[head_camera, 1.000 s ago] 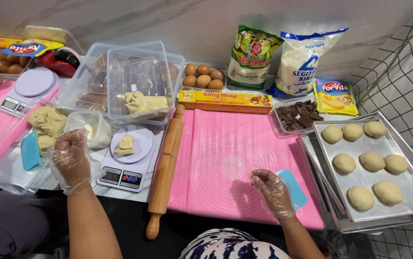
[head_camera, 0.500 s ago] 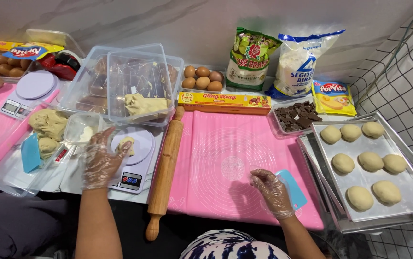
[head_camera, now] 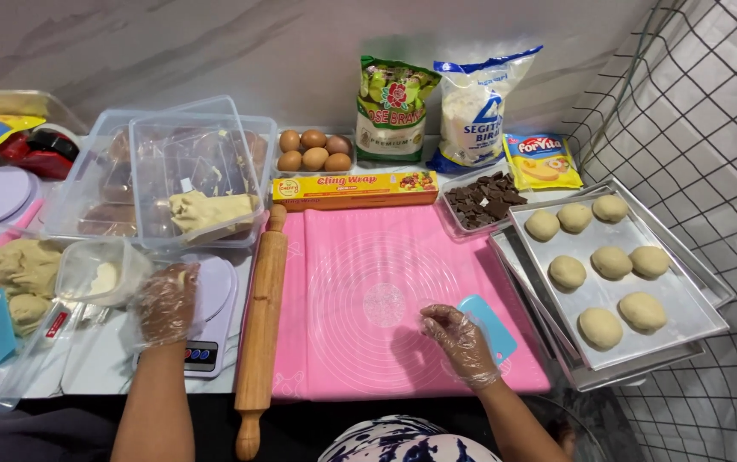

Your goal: Rolling out and shaping individual portions of dough using hands and a rolling pin before placing them on a baking tray.

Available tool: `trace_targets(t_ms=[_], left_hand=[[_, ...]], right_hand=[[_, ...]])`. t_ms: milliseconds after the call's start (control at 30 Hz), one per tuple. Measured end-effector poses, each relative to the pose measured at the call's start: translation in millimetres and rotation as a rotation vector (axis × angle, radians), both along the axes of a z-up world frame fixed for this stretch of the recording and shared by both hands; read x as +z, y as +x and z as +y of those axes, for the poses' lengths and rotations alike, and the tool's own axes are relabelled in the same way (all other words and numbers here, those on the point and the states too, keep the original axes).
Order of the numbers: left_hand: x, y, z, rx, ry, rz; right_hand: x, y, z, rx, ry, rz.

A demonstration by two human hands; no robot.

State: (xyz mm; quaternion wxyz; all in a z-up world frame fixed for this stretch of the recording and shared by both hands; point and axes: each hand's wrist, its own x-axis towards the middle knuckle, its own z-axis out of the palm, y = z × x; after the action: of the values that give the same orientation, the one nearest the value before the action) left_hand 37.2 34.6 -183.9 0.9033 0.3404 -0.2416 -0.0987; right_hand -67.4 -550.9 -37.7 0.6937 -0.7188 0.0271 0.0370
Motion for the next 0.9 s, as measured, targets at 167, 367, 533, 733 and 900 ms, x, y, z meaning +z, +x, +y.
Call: trace_targets(t_ms=[167, 367, 533, 733, 900], left_hand=[[22, 5, 1, 0.741, 0.589, 0.148], [88, -39, -47, 0.88, -0.181, 0.285], [169, -82, -164, 1.005, 0.802, 0.197], [169, -103, -266, -1.019, -0.906, 0.75], [170, -100, -338, -0.17, -0.047, 0.958]], right_hand=[[-7, 5, -5, -0.032, 0.082, 0.057], [-15, 9, -8, -0.107, 0.315, 0.083], [-1, 10, 1, -0.051, 0.324, -0.003], [12, 12, 9, 0.035, 0.167, -0.009], [21, 8, 14, 0.036, -0.143, -0.134]])
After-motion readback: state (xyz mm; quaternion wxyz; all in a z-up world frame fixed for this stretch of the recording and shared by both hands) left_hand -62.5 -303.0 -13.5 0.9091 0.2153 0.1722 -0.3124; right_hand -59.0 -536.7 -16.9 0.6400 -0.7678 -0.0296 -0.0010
